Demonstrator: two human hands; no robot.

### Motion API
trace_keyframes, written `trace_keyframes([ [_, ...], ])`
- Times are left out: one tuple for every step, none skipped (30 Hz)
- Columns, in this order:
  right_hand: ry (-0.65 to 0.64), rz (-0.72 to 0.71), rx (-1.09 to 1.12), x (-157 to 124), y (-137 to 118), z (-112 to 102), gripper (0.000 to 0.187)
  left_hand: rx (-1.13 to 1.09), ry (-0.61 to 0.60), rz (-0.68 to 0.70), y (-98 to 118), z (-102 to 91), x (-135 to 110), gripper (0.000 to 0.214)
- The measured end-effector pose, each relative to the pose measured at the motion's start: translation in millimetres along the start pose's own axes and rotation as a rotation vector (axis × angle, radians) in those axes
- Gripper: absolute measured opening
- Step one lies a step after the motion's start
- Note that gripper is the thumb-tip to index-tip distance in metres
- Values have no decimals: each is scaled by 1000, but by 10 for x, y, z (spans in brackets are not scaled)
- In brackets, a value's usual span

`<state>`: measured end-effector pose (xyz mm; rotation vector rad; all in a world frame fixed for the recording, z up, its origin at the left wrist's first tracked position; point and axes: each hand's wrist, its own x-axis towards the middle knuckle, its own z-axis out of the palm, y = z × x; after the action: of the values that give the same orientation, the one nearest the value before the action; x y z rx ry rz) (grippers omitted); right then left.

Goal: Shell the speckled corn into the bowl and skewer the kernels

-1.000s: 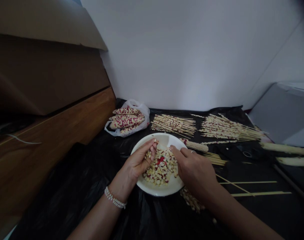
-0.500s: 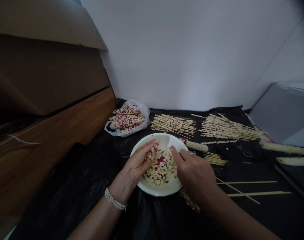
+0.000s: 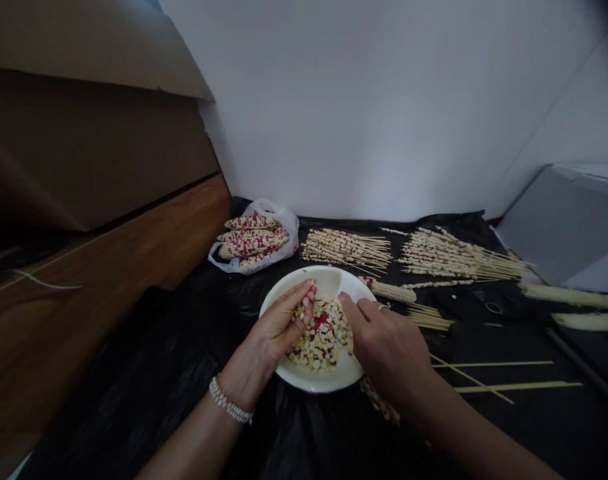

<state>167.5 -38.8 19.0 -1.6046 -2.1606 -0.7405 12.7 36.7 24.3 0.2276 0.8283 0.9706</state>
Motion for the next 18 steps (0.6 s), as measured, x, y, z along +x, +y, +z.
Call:
trace_keyframes([
  [14,-4,3,1,-1,0,39,3,4,4,2,2,-1,15],
  [30,-8,6,1,-2,0,39,8,8,15,5,4,-3,15],
  [44,-12,9,2,-3,-2,39,16,9,27,9,7,-6,15],
  [55,-17,11,2,-4,-5,40,24,8,39,12,10,-10,15],
  [63,-21,12,2,-5,-9,40,31,6,47,14,14,-14,15],
  [65,-24,12,1,-7,-14,41,38,5,53,15,18,-19,16],
  [63,-25,11,0,-9,-20,41,45,6,58,14,23,-24,16],
  [56,-24,9,-2,-11,-25,42,55,8,60,10,27,-30,16],
  [44,-22,7,-3,-14,-31,42,68,5,62,5,32,-34,15],
  [32,-19,6,-4,-18,-36,42,82,1,66,-2,36,-36,14],
  [24,-19,5,-5,-21,-41,42,96,-5,72,-9,38,-36,13],
  [18,-20,2,-5,-24,-44,42,106,-10,77,-16,39,-33,11],
  [16,-21,-4,-7,-28,-46,42,113,-15,81,-22,37,-28,10],
  [15,-24,-9,-8,-30,-47,42,120,-16,84,-26,35,-21,9],
  [15,-27,-13,-10,-33,-47,42,127,-17,87,-27,31,-14,9],
  [16,-28,-16,-12,-34,-47,42,137,-17,88,-28,26,-7,9],
  [14,-28,-17,-14,-36,-46,42,147,-20,91,-29,21,-1,9],
  [10,-30,-17,-15,-37,-46,42,158,-25,94,-31,15,2,8],
])
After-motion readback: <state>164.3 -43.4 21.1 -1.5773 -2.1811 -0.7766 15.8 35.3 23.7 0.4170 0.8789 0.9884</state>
